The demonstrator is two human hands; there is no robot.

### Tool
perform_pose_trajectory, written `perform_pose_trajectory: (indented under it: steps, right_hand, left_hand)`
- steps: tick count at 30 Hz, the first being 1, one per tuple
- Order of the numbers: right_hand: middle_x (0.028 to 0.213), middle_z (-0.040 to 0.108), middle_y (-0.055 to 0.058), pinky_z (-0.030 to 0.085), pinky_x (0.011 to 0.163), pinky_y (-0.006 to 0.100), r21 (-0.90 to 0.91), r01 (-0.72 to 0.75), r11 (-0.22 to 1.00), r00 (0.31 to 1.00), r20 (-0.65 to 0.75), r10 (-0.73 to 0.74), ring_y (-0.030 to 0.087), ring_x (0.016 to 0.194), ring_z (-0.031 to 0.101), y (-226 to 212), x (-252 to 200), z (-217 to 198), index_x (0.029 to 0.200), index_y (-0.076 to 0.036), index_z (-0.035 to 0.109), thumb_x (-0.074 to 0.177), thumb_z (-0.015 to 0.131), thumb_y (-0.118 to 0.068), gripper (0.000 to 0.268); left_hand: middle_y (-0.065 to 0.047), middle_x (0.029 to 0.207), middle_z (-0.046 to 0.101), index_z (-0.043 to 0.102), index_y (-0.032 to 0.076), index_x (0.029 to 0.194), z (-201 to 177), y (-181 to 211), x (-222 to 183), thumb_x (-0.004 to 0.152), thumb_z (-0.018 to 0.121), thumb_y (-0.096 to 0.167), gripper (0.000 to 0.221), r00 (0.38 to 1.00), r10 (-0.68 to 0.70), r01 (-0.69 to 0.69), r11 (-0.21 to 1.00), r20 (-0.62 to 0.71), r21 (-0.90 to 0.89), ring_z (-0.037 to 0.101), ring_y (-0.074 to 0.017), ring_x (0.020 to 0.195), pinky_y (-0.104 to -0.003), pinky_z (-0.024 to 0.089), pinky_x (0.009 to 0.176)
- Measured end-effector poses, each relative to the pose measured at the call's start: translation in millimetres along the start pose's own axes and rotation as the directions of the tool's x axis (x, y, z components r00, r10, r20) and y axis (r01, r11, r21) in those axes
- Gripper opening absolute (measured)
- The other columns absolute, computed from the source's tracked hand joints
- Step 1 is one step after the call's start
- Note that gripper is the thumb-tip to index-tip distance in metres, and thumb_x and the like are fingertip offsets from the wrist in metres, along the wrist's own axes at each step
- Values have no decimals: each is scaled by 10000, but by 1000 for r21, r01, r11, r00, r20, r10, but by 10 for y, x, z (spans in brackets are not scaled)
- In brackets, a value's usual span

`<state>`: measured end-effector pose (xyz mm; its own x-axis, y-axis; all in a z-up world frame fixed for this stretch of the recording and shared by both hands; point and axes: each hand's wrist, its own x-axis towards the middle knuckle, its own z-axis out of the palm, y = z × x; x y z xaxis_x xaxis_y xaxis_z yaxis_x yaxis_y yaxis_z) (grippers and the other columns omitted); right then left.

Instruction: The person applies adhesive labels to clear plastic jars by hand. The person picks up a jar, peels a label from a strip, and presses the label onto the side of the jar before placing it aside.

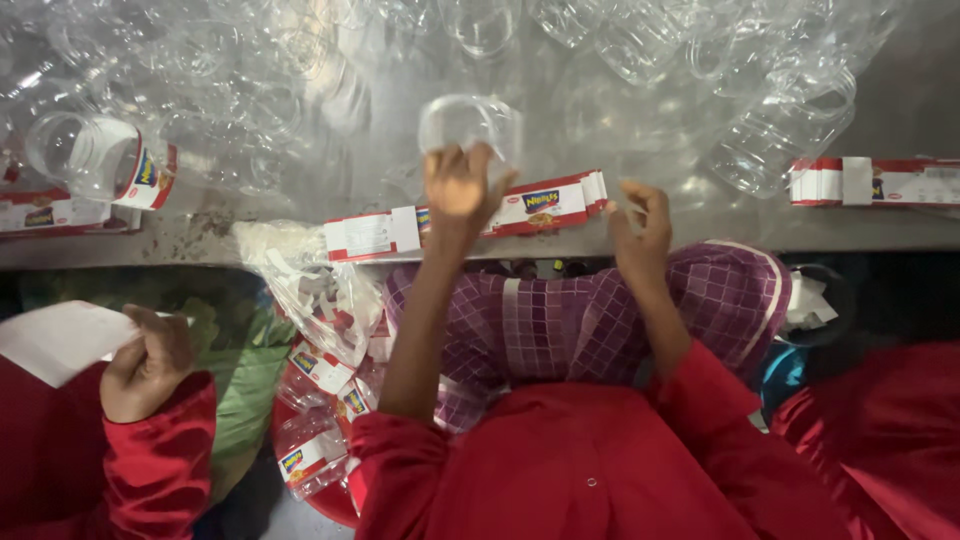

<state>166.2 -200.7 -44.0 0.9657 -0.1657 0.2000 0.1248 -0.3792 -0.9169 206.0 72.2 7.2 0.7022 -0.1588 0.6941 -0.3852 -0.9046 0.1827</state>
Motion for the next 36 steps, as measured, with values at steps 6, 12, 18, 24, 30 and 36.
perform_pose_trajectory:
  steps: [6, 12, 18, 24, 30, 36]
  right_hand:
    - [1268, 649, 132, 528, 967, 357, -102, 92, 991, 986, 152, -75, 251, 1137, 656, 338, 53, 186, 1291, -63, 634, 944, 666, -69, 348]
    - [1313, 657, 134, 525, 1014, 385, -75, 98, 992, 986, 142, -87, 289, 1201, 653, 402, 38, 189, 1267, -65, 640, 951, 684, -40, 320]
    - [1357, 623, 182, 483, 1065, 432, -127, 218, 968, 967, 162, -197, 369, 1269, 600, 291, 12, 157, 1238, -62, 640, 933, 688, -36, 310]
    - [1381, 611, 202, 451, 1095, 456, -249, 290, 924, 947, 213, -240, 395, 1297, 549, 322, -7, 177, 1220, -86, 686, 948, 679, -30, 278]
    - [1354, 602, 172, 509, 1032, 378, 15, 419, 908, 904, 87, -419, 293, 1216, 604, 472, 47, 269, 1203, -66, 689, 1024, 646, -94, 186]
    - [1132, 734, 37, 552, 867, 252, 301, -296, 906, 940, 258, 222, 103, 998, 705, 9, -98, -370, 1136, -110, 669, 1111, 417, -275, 303]
  left_hand:
    - [-179, 1204, 620, 593, -23, 1318, 183, 60, 60, 779, 869, 212, 650, 1000, 19, -19, 999, 5, 41, 573, -349, 1121, -497, 434, 1013]
    - [-279, 1316, 580, 631, -13, 1078, 627, 566, -552, 581, 879, 283, 630, 904, 27, 74, 973, 427, -218, 543, -436, 1203, -497, 458, 937]
    - [-142, 1283, 672, 746, 96, 826, 824, 187, -623, 691, 890, 250, 250, 818, -23, 332, 836, 575, -437, 565, -330, 1210, -438, 454, 1043]
    - [-117, 1129, 742, 737, 96, 1118, 762, 234, -649, 981, 652, 150, 169, 780, -377, 620, 573, 499, -536, 718, -258, 1015, -351, 562, 910]
    - [-44, 1002, 710, 651, 50, 1020, 66, 1316, -700, 1035, 569, 76, 87, 861, -251, 492, 193, 443, -849, 597, -88, 760, -259, 495, 661]
    - [-63, 804, 721, 751, 42, 1018, -649, 1603, -596, 990, 759, 167, 128, 775, -368, 631, 399, 514, -666, 573, -64, 600, -256, 441, 544]
